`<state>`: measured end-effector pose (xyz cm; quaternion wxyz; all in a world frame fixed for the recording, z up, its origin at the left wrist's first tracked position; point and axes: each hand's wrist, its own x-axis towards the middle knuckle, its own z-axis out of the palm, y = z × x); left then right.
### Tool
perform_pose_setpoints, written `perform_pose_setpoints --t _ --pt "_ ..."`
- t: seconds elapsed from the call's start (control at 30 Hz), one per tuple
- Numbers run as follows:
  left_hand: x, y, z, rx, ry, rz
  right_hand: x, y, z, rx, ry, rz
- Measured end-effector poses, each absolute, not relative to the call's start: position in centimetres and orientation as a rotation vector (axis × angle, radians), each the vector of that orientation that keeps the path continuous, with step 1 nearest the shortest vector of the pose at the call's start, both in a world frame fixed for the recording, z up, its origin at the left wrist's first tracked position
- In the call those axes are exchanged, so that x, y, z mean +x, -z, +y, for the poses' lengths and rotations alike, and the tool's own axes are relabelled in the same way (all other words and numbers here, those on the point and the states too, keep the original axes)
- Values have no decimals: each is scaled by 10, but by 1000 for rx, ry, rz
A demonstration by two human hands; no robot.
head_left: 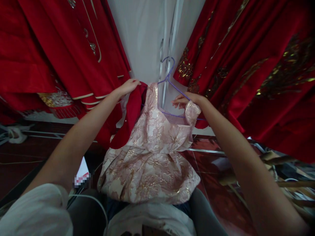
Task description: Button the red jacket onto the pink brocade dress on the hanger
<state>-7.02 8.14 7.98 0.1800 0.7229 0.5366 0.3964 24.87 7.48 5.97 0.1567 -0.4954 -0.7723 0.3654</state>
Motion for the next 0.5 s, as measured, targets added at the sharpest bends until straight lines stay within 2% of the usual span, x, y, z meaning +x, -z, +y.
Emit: perform_pose_setpoints --t 0.13,0.23,0.37,0.5 --pt "-81 -89 108 2121 -1194 1813 246 -58 72 -1326 -772 -1842" --pt "-76 -93 113 2187 -1183 1924 238 -65 58 -1186 -574 -1840" --pt "-63 -95 106 2180 -1269 1946 231 -70 43 -1098 -172 -1920" --pt "-51 -98 104 2201 -1465 1780 236 -71 46 -1042 -111 -1947"
